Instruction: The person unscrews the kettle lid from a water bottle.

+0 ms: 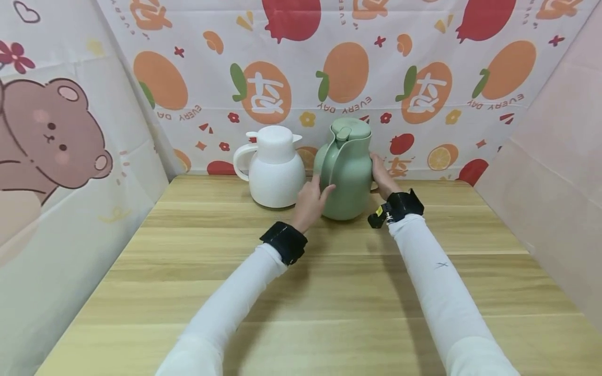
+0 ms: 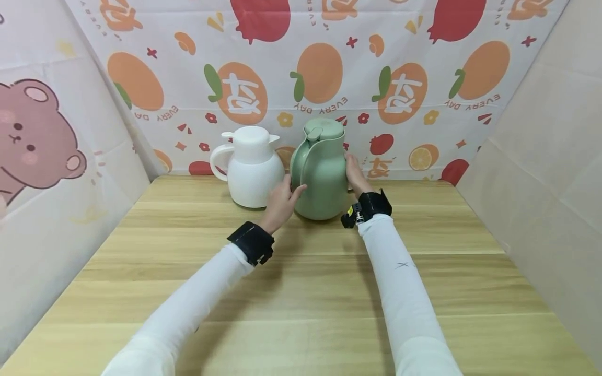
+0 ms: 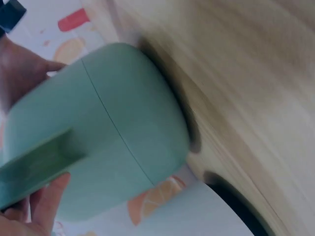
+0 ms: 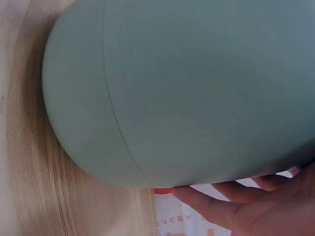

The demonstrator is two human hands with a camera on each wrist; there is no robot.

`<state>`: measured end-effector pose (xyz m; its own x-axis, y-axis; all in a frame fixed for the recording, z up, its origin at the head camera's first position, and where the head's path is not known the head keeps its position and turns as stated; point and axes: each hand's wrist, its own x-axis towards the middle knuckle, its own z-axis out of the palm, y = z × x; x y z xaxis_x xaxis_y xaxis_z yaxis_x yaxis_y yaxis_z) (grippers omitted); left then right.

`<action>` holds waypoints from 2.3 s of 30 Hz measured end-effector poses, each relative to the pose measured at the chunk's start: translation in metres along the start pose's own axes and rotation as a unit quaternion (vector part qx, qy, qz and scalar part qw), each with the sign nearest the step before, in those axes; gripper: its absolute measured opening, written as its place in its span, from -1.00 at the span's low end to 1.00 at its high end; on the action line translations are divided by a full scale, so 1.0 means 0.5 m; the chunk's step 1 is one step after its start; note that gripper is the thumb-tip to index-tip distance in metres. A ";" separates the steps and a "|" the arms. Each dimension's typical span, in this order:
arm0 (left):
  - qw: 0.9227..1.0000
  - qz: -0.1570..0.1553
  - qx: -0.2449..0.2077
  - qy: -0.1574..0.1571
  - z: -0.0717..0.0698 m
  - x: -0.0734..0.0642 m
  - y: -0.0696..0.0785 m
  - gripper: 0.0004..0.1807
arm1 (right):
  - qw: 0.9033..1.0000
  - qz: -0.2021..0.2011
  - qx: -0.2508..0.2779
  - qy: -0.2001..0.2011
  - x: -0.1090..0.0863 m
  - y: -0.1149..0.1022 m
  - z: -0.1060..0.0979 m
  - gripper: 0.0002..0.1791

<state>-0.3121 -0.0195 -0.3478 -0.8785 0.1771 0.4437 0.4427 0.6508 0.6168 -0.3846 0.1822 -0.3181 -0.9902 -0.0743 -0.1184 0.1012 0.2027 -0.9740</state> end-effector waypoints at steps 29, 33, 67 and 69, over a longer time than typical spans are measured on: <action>0.991 0.060 0.101 0.071 -0.006 -0.125 0.068 -0.54 | 0.995 -0.020 -0.001 -0.098 -0.052 0.013 0.020 -0.33; 0.990 0.062 0.104 0.070 -0.011 -0.134 0.073 -0.53 | 0.994 -0.028 -0.005 -0.107 -0.062 0.014 0.022 -0.35; 0.983 0.119 0.103 0.093 -0.039 -0.221 0.089 -0.51 | 0.993 -0.037 -0.035 -0.108 -0.153 0.027 0.050 -0.27; 0.982 0.126 0.101 0.098 -0.038 -0.225 0.089 -0.44 | 0.993 -0.041 -0.032 -0.106 -0.156 0.029 0.052 -0.27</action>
<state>-0.1904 -0.0247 -0.3579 -0.6858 0.2176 0.6945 0.5792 0.7410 0.3398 -0.3033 0.1657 -0.3281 -0.9515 -0.2959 -0.0847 0.0088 0.2491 -0.9684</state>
